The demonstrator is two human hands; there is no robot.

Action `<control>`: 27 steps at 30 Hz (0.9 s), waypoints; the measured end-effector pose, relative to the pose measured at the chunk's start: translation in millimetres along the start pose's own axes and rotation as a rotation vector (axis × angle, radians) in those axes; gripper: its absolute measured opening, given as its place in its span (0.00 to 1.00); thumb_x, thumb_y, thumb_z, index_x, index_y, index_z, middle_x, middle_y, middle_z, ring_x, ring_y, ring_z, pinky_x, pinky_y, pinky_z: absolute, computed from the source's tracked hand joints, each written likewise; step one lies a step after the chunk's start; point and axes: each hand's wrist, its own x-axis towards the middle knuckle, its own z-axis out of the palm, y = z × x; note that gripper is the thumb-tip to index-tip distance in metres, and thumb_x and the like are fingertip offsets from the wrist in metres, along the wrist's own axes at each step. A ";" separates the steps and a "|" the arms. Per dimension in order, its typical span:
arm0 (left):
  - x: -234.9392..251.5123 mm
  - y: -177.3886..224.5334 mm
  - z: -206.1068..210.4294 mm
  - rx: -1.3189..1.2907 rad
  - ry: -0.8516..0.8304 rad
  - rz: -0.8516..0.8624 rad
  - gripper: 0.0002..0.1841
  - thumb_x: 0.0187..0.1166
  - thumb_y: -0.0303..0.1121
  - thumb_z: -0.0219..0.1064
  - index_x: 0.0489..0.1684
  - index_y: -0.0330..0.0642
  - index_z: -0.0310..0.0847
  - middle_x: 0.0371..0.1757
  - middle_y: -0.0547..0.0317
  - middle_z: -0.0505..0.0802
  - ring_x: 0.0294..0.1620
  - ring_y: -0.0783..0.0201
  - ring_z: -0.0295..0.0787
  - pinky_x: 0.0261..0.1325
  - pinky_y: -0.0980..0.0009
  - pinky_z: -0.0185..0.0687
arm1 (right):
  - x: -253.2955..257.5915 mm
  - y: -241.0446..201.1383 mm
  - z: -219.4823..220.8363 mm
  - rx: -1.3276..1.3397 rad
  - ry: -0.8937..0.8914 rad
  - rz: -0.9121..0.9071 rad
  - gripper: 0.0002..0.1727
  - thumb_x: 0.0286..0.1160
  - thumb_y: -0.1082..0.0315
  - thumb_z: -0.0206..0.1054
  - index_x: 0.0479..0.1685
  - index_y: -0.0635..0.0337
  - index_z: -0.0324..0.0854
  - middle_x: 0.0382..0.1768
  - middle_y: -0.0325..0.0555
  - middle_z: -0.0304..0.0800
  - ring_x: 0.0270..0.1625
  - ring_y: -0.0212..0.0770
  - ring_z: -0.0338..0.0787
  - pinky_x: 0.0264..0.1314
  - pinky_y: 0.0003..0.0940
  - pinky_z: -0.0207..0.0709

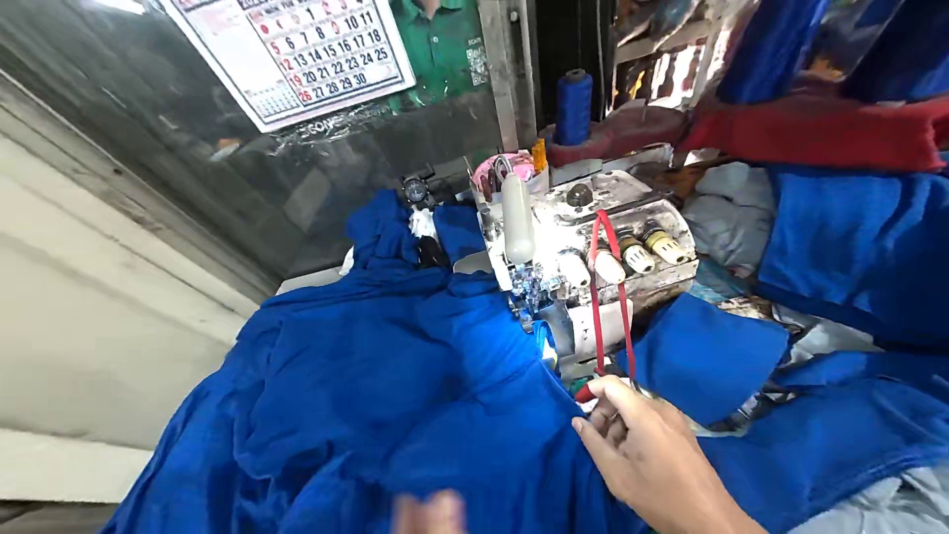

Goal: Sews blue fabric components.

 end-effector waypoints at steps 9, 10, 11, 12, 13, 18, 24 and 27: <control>10.1 -19.3 8.4 0.399 0.030 0.170 0.24 0.61 0.28 0.87 0.51 0.26 0.82 0.45 0.44 0.95 0.50 0.50 0.96 0.59 0.52 0.94 | -25.1 -16.2 -22.7 0.528 0.087 -0.099 0.16 0.81 0.74 0.64 0.66 0.65 0.81 0.48 0.41 0.95 0.47 0.37 0.95 0.51 0.34 0.92; 11.5 -16.8 8.9 0.417 0.014 0.178 0.23 0.61 0.27 0.86 0.50 0.26 0.82 0.44 0.45 0.96 0.48 0.52 0.96 0.58 0.53 0.95 | -26.8 -21.3 -17.4 0.634 0.089 -0.074 0.15 0.83 0.77 0.59 0.66 0.67 0.78 0.50 0.47 0.93 0.49 0.40 0.93 0.51 0.35 0.91; 13.0 -15.6 10.0 0.422 0.001 0.184 0.21 0.62 0.24 0.85 0.51 0.26 0.83 0.43 0.47 0.96 0.47 0.53 0.96 0.56 0.55 0.96 | -29.6 -24.3 -11.2 0.727 0.083 -0.020 0.15 0.84 0.77 0.56 0.66 0.69 0.76 0.51 0.50 0.90 0.49 0.42 0.91 0.50 0.36 0.89; 13.9 -14.5 9.9 0.421 -0.006 0.182 0.20 0.63 0.23 0.83 0.51 0.26 0.83 0.43 0.48 0.96 0.46 0.54 0.96 0.55 0.56 0.96 | -33.9 -26.5 -5.9 0.774 0.058 0.044 0.16 0.85 0.74 0.57 0.68 0.67 0.74 0.50 0.50 0.90 0.46 0.43 0.91 0.44 0.36 0.87; 14.1 -12.9 7.8 0.412 -0.018 0.180 0.19 0.66 0.22 0.82 0.53 0.26 0.82 0.44 0.48 0.96 0.47 0.55 0.96 0.56 0.56 0.95 | -38.5 -28.6 -2.8 0.752 0.010 0.080 0.18 0.85 0.70 0.62 0.70 0.65 0.72 0.46 0.47 0.90 0.41 0.41 0.91 0.39 0.37 0.88; 10.5 1.3 -7.0 0.390 -0.092 0.116 0.20 0.71 0.31 0.81 0.54 0.27 0.82 0.48 0.44 0.95 0.52 0.51 0.94 0.60 0.53 0.92 | -40.9 -17.9 7.3 0.463 -0.013 0.078 0.10 0.85 0.59 0.66 0.44 0.55 0.87 0.29 0.36 0.90 0.28 0.32 0.88 0.28 0.30 0.85; 23.1 39.0 -12.7 0.434 -0.193 0.215 0.23 0.72 0.32 0.80 0.58 0.27 0.78 0.50 0.46 0.94 0.53 0.53 0.94 0.62 0.53 0.92 | 8.0 -4.9 7.4 1.080 -0.448 0.025 0.18 0.91 0.55 0.57 0.45 0.57 0.90 0.50 0.40 0.92 0.49 0.33 0.92 0.49 0.34 0.89; 26.2 40.6 -20.1 0.476 -0.186 0.200 0.21 0.72 0.26 0.79 0.57 0.27 0.77 0.48 0.49 0.95 0.52 0.57 0.94 0.61 0.56 0.92 | -2.4 2.8 -0.9 1.211 -0.564 0.021 0.15 0.88 0.57 0.62 0.42 0.56 0.89 0.35 0.42 0.91 0.31 0.32 0.88 0.32 0.30 0.84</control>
